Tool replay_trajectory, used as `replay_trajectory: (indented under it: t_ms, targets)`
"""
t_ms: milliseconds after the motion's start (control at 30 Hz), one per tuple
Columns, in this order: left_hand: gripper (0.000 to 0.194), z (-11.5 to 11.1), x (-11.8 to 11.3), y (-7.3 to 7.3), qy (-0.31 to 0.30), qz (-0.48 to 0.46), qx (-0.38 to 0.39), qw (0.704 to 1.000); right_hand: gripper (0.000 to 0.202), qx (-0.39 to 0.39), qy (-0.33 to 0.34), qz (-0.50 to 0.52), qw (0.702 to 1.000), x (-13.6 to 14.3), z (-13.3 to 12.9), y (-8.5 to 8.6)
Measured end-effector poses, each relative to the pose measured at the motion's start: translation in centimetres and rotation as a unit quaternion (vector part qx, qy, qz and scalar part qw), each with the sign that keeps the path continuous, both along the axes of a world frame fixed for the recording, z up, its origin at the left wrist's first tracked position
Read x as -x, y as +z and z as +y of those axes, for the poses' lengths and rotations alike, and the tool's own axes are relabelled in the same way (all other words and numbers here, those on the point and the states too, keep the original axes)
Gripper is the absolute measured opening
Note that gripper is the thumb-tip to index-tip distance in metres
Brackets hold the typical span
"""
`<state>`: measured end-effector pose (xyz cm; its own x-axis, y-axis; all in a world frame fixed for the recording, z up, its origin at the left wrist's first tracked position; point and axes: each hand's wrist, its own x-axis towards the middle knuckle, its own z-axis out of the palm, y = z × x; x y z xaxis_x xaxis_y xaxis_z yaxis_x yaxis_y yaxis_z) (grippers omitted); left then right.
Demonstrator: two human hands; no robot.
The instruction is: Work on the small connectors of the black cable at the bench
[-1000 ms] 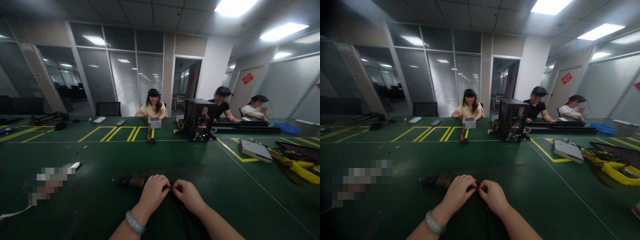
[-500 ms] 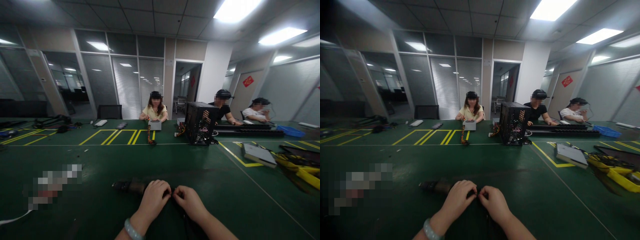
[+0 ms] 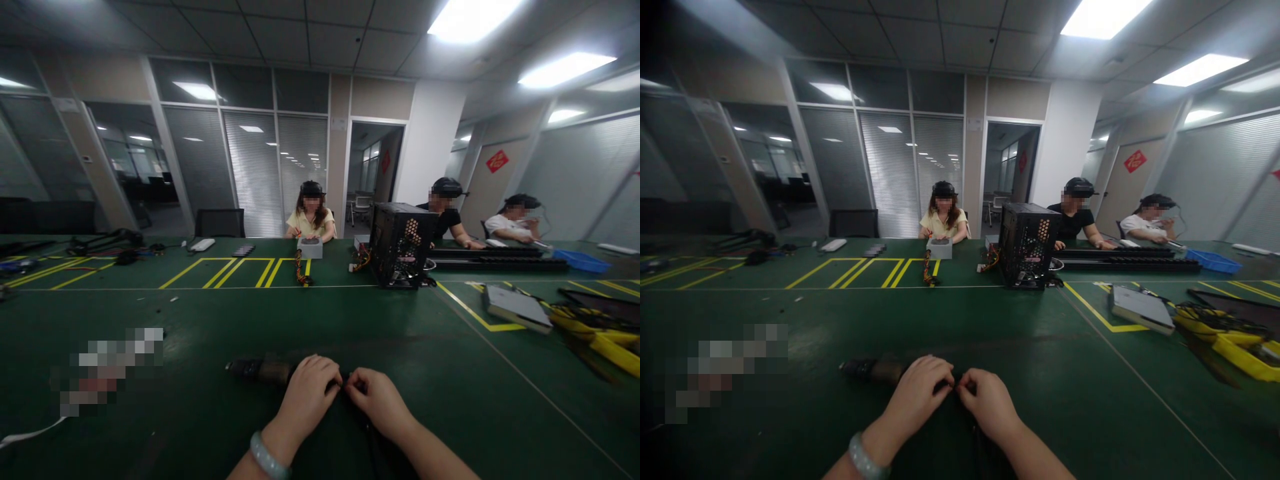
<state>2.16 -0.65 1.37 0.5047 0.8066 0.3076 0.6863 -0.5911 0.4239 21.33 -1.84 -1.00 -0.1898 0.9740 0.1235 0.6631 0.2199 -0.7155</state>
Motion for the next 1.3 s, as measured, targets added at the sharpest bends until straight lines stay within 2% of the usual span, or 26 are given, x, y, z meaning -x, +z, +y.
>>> replay_trajectory:
  t_ms: [167, 400, 700, 1033, 1200, 1300]
  targets:
    - [0.015, -0.3, -0.2, 0.1, -0.007, -0.004, -0.034, 0.999, 0.013, -0.011, -0.001, -0.022, 1.000, 0.2, -0.2, 0.2]
    - [0.016, -0.2, -0.6, -0.4, 0.011, -0.004, -0.012, 1.000, 0.011, -0.036, -0.017, -0.074, 0.996, 0.3, -0.5, 0.2]
    - [0.014, 0.2, -0.2, -0.1, -0.012, 0.003, 0.004, 1.000, 0.013, -0.025, -0.002, -0.075, 0.997, 0.1, -0.5, 0.7]
    - [0.010, -0.3, -0.4, 0.6, -0.010, 0.015, 0.007, 1.000, 0.015, -0.011, 0.005, -0.041, 0.999, 0.4, -0.6, 1.1]
    - [0.008, -0.2, -0.4, 0.5, -0.009, 0.013, 0.016, 1.000, 0.011, 0.020, 0.002, -0.002, 1.000, 0.3, -0.5, 0.9]
    - [0.008, 0.0, -0.5, 0.3, -0.009, 0.016, 0.011, 1.000, 0.010, 0.012, -0.004, -0.006, 1.000, 0.2, -0.5, 0.7]
